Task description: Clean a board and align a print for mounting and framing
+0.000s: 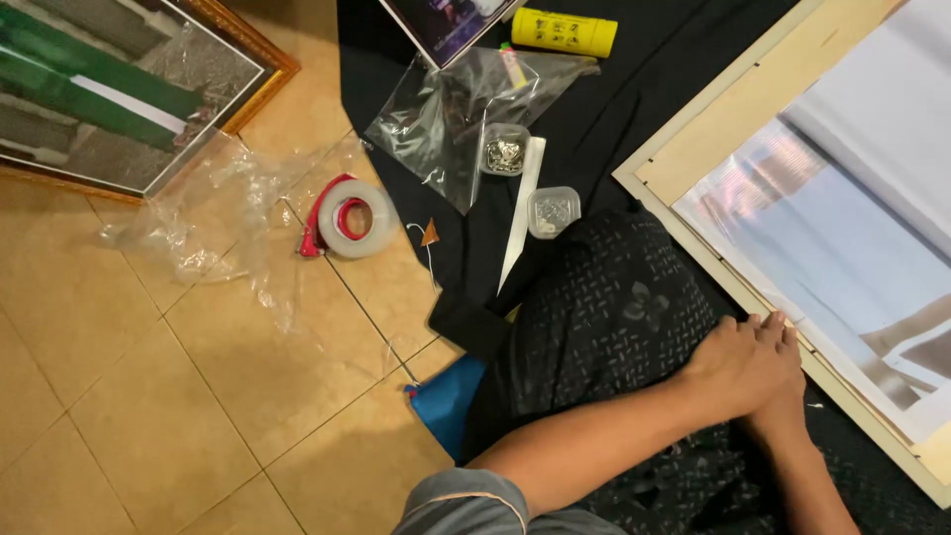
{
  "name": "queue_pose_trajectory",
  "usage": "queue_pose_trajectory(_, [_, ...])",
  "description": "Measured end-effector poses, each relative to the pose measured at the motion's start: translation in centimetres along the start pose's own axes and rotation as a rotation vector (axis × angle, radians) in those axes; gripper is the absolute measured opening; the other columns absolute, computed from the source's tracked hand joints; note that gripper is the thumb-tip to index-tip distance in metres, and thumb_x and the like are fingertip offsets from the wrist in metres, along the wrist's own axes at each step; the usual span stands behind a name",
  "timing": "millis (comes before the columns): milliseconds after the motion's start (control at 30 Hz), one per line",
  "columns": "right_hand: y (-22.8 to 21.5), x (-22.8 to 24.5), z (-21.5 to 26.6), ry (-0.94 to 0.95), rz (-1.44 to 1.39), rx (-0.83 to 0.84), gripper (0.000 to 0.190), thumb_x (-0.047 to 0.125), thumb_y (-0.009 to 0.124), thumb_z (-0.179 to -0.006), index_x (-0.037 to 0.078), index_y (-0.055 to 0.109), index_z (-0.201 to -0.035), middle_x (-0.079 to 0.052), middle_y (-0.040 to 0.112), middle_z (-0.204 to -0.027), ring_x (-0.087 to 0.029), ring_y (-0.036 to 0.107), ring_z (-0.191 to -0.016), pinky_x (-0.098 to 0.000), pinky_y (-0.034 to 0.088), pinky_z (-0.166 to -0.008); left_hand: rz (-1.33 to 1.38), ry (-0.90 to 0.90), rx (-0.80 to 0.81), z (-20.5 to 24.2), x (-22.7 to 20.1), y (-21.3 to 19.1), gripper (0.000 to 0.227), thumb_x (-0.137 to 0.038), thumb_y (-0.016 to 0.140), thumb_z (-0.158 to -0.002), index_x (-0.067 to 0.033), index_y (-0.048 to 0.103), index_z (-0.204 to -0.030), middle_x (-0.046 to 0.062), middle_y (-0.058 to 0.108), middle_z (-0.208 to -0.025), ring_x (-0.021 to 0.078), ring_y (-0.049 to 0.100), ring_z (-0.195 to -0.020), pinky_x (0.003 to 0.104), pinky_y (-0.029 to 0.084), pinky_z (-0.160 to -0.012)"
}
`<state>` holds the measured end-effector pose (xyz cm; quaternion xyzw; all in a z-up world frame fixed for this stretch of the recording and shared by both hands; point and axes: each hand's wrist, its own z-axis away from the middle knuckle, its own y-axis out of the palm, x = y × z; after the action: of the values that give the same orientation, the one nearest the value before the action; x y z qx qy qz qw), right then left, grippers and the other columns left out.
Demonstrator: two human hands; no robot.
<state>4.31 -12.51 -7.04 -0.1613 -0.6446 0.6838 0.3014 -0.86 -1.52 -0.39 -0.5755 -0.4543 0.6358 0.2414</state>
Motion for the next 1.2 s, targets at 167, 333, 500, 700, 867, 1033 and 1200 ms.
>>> queue_pose_trajectory(167, [-0.5, 1.8, -0.4, -0.057, 0.181, 0.203, 0.066, 0.04, 0.061, -0.088, 0.01, 0.058, -0.146, -0.015, 0.053, -0.156, -0.042, 0.038, -0.152, -0.0463, 0.042, -0.117, -0.034, -0.018, 0.06, -1.1, 0.9, 0.4, 0.028, -0.019, 0.055, -0.095, -0.0027, 0.072, -0.109, 0.017, 0.077, -0.097, 0.032, 0.07, -0.083, 0.047, 0.048, -0.078])
queue_pose_trajectory(333, [0.9, -0.2, -0.6, -0.022, 0.169, 0.138, 0.071, 0.049, 0.072, -0.07, 0.016, 0.067, -0.133, -0.004, 0.065, -0.142, -0.033, 0.042, -0.151, -0.0445, 0.031, -0.13, 0.107, 0.101, 0.336, -3.5, 4.1, 1.5, 0.047, -0.042, 0.054, -0.09, -0.0078, 0.072, -0.116, 0.018, 0.074, -0.104, 0.0435, 0.074, -0.098, 0.057, 0.053, -0.078])
queue_pose_trajectory(500, [-8.4, -1.9, -3.0, 0.347, -0.378, 0.315, 0.075, 0.04, 0.073, -0.081, 0.013, 0.053, -0.148, -0.016, 0.027, -0.168, -0.042, 0.042, -0.145, -0.0514, 0.045, -0.117, 0.299, 0.112, 0.627, -9.1, 4.2, -5.5, 0.064, -0.035, 0.056, -0.094, 0.0037, 0.051, -0.144, 0.028, 0.062, -0.129, 0.049, 0.063, -0.12, 0.057, 0.053, -0.095])
queue_pose_trajectory(700, [-17.6, -14.3, -7.9, 0.633, -0.164, -0.055, 0.08, 0.049, 0.071, -0.084, 0.019, 0.049, -0.154, -0.017, 0.036, -0.161, -0.043, 0.054, -0.135, -0.0561, 0.055, -0.099, 0.612, 0.05, 0.201, -14.5, 2.7, -6.8, 0.045, -0.029, 0.07, -0.091, -0.0028, 0.067, -0.128, 0.019, 0.073, -0.105, 0.0386, 0.074, -0.092, 0.045, 0.061, -0.074])
queue_pose_trajectory(867, [-20.8, -26.0, -12.2, 0.948, 0.063, -0.092, 0.07, 0.042, 0.073, -0.085, 0.017, 0.059, -0.149, -0.024, 0.027, -0.159, -0.05, 0.049, -0.133, -0.0607, 0.047, -0.101, 0.584, 0.049, -0.283, -15.4, 4.6, -1.4, 0.031, -0.018, 0.075, -0.09, -0.0083, 0.074, -0.119, 0.006, 0.07, -0.08, 0.022, 0.067, -0.062, 0.03, 0.055, -0.057])
queue_pose_trajectory(1033, [-17.3, -37.0, -11.5, 0.907, 0.317, -0.126, 0.051, 0.037, 0.067, -0.082, 0.019, 0.069, -0.131, -0.028, 0.019, -0.161, -0.049, 0.04, -0.121, -0.0525, 0.039, -0.094, 0.542, -0.064, -0.203, -17.3, 4.9, -2.7, 0.037, -0.018, 0.073, -0.089, -0.0028, 0.07, -0.122, 0.003, 0.066, -0.073, 0.0126, 0.053, -0.054, 0.026, 0.046, -0.05])
queue_pose_trajectory(1200, [-19.1, -40.8, -11.2, 0.86, 0.397, -0.039, 0.056, 0.021, 0.064, -0.079, 0.008, 0.062, -0.134, -0.021, 0.041, -0.15, -0.045, 0.049, -0.11, -0.0501, 0.041, -0.085, 0.531, -0.161, -0.119, -17.7, 5.3, -2.6, 0.039, -0.017, 0.072, -0.088, -0.0015, 0.069, -0.124, 0.002, 0.063, -0.069, 0.0109, 0.049, -0.05, 0.025, 0.043, -0.047])
